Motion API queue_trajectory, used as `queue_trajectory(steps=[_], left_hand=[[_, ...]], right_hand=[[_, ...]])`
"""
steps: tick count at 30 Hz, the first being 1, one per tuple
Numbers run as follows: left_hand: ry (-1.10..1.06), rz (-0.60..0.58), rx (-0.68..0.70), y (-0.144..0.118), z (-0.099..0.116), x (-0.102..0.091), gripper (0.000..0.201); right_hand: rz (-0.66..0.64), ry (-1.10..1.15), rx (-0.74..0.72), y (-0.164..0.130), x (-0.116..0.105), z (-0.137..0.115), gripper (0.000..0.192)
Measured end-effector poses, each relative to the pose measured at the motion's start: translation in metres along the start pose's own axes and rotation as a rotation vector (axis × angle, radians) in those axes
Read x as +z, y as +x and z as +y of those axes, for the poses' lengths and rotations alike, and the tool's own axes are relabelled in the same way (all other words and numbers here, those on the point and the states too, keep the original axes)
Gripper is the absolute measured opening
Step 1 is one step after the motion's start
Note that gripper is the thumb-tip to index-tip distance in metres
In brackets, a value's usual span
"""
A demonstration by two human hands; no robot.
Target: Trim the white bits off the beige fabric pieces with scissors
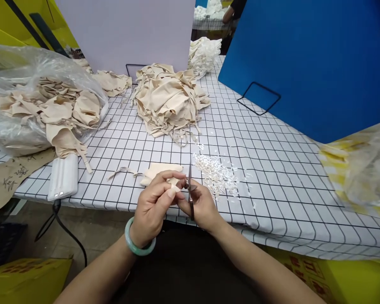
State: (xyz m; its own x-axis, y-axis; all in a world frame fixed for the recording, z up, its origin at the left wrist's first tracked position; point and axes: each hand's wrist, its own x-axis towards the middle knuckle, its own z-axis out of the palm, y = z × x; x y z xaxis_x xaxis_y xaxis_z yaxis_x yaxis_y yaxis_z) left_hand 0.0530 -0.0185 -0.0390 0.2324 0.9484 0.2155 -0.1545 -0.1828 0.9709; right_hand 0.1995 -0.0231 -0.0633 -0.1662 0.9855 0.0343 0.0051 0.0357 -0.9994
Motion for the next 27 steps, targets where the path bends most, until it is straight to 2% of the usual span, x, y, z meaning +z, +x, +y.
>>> queue_trajectory(steps=[2, 4, 8, 11, 13, 18, 27], left_hand=[[-0.040, 0.013, -0.038, 0.001, 0.001, 0.000, 0.027], [-0.011, 0.049, -0.045, 0.000, 0.000, -0.001, 0.028], [0.175, 0.103, 0.075, -0.003, -0.006, -0.002, 0.027], [0.214, 0.058, 0.124, -0.003, -0.010, -0.002, 0.025], [0.211, 0.017, 0.131, -0.002, -0.011, 0.000, 0.026], [0.225, -0.050, 0.151, 0.001, -0.012, 0.003, 0.025], [0.219, -0.087, 0.122, -0.001, -0.013, 0.002, 0.026]], right_hand=[[-0.033, 0.097, 0.038, 0.000, 0.010, 0.007, 0.023], [-0.081, 0.072, 0.044, -0.003, 0.011, 0.009, 0.022], [-0.080, -0.287, -0.057, -0.011, -0.011, -0.001, 0.030], [-0.064, -0.553, -0.136, -0.014, -0.029, -0.011, 0.041], [-0.058, -0.644, -0.161, -0.015, -0.036, -0.015, 0.045], [-0.071, -0.695, -0.156, -0.017, -0.037, -0.017, 0.046], [-0.076, -0.697, -0.180, -0.016, -0.036, -0.017, 0.052]])
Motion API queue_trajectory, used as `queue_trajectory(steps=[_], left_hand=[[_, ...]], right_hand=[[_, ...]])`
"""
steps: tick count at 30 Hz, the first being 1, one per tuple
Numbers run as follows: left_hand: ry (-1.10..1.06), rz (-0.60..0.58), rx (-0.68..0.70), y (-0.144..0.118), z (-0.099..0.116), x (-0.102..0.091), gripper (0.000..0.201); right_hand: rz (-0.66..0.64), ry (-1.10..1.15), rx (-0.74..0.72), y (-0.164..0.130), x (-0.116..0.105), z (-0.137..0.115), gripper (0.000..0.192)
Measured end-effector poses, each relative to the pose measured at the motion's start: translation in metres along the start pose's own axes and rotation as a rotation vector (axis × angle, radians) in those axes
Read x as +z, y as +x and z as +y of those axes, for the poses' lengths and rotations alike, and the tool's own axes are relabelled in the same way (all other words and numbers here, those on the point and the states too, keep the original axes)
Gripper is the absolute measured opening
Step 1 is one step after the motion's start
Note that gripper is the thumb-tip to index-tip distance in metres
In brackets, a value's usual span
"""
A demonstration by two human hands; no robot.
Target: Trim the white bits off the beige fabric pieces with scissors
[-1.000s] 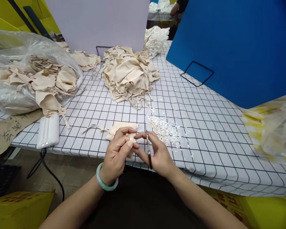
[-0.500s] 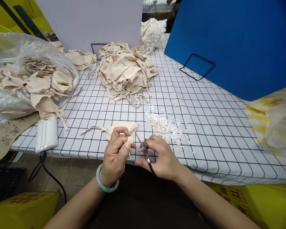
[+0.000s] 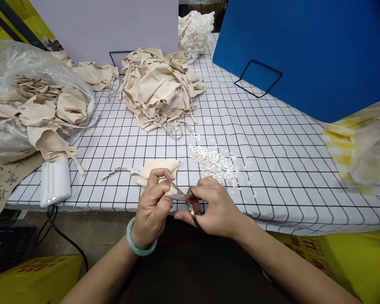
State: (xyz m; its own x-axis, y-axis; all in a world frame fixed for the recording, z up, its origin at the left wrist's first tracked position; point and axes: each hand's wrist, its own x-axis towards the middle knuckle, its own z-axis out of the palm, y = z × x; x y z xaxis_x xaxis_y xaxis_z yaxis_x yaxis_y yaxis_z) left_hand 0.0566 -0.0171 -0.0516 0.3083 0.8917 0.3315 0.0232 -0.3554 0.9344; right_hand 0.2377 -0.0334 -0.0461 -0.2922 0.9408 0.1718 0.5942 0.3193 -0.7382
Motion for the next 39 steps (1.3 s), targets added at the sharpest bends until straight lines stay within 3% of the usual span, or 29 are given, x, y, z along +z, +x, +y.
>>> queue_trajectory(steps=[17, 27, 39], left_hand=[[0.023, -0.033, 0.034, 0.001, -0.001, 0.003, 0.028], [0.044, -0.053, 0.051, 0.004, -0.002, 0.010, 0.026], [0.049, -0.225, 0.031, 0.031, -0.007, 0.041, 0.026]], right_hand=[[0.024, -0.019, 0.031, -0.003, 0.002, 0.003, 0.059], [0.104, -0.068, 0.010, -0.008, 0.002, 0.009, 0.059], [0.265, -0.166, 0.167, -0.034, -0.007, 0.039, 0.061]])
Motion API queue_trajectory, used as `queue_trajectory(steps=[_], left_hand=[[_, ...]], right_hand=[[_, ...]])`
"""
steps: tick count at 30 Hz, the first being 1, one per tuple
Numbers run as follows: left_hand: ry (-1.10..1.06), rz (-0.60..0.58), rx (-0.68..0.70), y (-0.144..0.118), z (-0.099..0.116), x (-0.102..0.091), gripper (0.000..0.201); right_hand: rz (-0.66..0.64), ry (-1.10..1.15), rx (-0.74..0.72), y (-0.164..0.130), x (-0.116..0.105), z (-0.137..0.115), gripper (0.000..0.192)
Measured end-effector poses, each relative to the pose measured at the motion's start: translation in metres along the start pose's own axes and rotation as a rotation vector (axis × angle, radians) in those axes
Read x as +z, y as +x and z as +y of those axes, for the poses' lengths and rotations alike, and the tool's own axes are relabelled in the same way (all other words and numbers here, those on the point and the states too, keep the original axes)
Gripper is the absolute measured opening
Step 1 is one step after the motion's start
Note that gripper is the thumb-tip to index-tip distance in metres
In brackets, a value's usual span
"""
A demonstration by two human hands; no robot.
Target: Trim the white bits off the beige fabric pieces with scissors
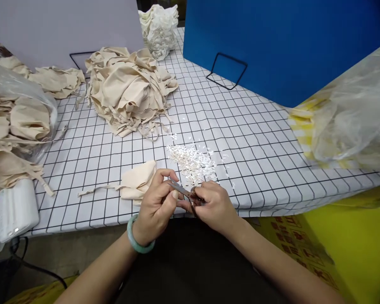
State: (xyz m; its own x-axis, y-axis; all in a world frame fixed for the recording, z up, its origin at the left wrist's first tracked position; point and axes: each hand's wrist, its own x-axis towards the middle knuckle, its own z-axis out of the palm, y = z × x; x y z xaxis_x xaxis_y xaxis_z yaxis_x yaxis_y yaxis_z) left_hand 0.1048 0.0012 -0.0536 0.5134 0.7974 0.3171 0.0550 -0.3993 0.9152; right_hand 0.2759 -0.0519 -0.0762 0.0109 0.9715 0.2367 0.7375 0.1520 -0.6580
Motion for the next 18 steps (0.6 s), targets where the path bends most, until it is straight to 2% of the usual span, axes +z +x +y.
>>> queue_trajectory(steps=[4, 7, 10, 12, 13, 15, 16, 17, 18], left_hand=[[-0.041, -0.020, -0.037, 0.008, -0.006, 0.006, 0.027], [0.002, -0.005, -0.078, 0.006, -0.004, 0.006, 0.028], [0.106, -0.161, -0.047, -0.007, 0.003, -0.001, 0.023], [0.215, -0.241, -0.015, -0.018, 0.005, -0.017, 0.016], [0.278, -0.204, -0.012, -0.025, 0.003, -0.030, 0.013], [0.448, -0.016, -0.056, -0.037, -0.005, -0.060, 0.008], [0.546, 0.071, -0.089, -0.043, -0.011, -0.076, 0.012], [0.649, 0.103, -0.123, -0.048, -0.019, -0.090, 0.017], [0.733, 0.081, -0.143, -0.051, -0.026, -0.103, 0.023]], right_hand=[[0.001, 0.067, 0.161, 0.000, -0.002, 0.014, 0.065], [-0.013, 0.119, 0.307, 0.006, -0.014, 0.021, 0.058], [-0.061, 0.139, 0.349, 0.012, -0.026, 0.024, 0.046], [-0.090, 0.169, 0.333, 0.013, -0.025, 0.022, 0.044], [-0.097, 0.189, 0.323, 0.014, -0.021, 0.021, 0.042], [-0.104, 0.225, 0.301, 0.014, -0.008, 0.015, 0.038], [-0.102, 0.246, 0.287, 0.014, 0.001, 0.011, 0.035], [-0.105, 0.271, 0.264, 0.015, 0.009, 0.005, 0.033], [-0.115, 0.300, 0.232, 0.017, 0.017, -0.002, 0.030]])
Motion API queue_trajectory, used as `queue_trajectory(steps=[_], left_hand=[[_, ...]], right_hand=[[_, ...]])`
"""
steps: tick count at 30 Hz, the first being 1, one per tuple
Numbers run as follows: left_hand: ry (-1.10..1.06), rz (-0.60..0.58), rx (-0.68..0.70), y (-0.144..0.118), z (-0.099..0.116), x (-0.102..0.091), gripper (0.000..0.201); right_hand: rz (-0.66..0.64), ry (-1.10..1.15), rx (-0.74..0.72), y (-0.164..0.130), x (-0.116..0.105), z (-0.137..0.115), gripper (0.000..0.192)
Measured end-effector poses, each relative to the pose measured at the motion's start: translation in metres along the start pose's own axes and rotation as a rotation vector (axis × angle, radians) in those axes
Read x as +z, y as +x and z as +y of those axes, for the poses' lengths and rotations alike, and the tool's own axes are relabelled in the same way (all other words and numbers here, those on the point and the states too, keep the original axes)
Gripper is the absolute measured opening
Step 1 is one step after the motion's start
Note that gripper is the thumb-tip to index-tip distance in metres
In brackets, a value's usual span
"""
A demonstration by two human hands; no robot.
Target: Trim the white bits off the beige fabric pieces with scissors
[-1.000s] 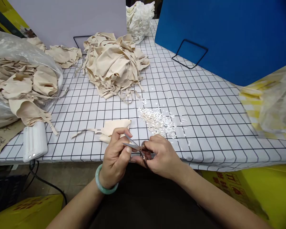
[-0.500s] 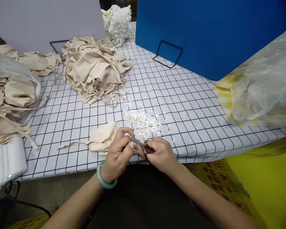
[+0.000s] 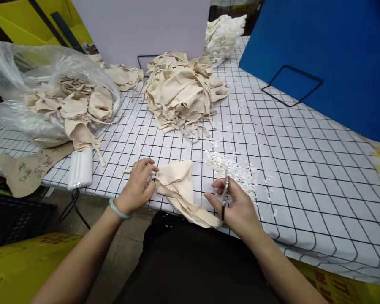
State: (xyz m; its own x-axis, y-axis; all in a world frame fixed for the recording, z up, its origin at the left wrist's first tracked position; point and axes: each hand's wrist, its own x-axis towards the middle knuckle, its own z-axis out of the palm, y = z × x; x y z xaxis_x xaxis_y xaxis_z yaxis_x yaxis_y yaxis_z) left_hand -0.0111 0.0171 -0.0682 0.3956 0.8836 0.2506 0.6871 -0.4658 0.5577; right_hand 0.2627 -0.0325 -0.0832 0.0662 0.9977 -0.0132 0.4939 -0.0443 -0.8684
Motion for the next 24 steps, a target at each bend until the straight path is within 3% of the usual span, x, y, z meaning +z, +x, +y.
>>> queue_trajectory(steps=[2, 4, 7, 9, 13, 17, 20, 24], left_hand=[[0.102, -0.097, 0.039, -0.001, -0.020, -0.002, 0.026], [0.096, -0.134, 0.114, 0.000, -0.024, 0.001, 0.018], [-0.058, -0.133, 0.101, 0.003, -0.012, -0.001, 0.015], [-0.199, -0.192, -0.015, 0.005, 0.000, -0.013, 0.017], [-0.354, -0.393, -0.192, 0.006, 0.017, -0.046, 0.019], [-0.597, -0.539, -0.228, 0.004, 0.027, -0.060, 0.031], [-0.686, -0.478, -0.221, 0.005, 0.035, -0.059, 0.031], [-0.600, -0.304, -0.097, 0.010, 0.045, -0.057, 0.033]], right_hand=[[-0.065, 0.048, -0.075, 0.004, 0.020, -0.013, 0.024], [-0.132, 0.073, -0.153, 0.008, 0.040, -0.026, 0.022], [-0.205, 0.048, -0.221, 0.013, 0.064, -0.041, 0.019], [-0.264, 0.058, -0.135, 0.018, 0.072, -0.045, 0.011], [-0.452, 0.387, 0.137, 0.039, 0.055, -0.052, 0.014], [-0.580, 0.548, 0.066, 0.072, 0.026, -0.065, 0.027], [-0.644, 0.571, 0.040, 0.089, 0.019, -0.074, 0.029], [-0.671, 0.658, 0.065, 0.094, 0.033, -0.079, 0.030]])
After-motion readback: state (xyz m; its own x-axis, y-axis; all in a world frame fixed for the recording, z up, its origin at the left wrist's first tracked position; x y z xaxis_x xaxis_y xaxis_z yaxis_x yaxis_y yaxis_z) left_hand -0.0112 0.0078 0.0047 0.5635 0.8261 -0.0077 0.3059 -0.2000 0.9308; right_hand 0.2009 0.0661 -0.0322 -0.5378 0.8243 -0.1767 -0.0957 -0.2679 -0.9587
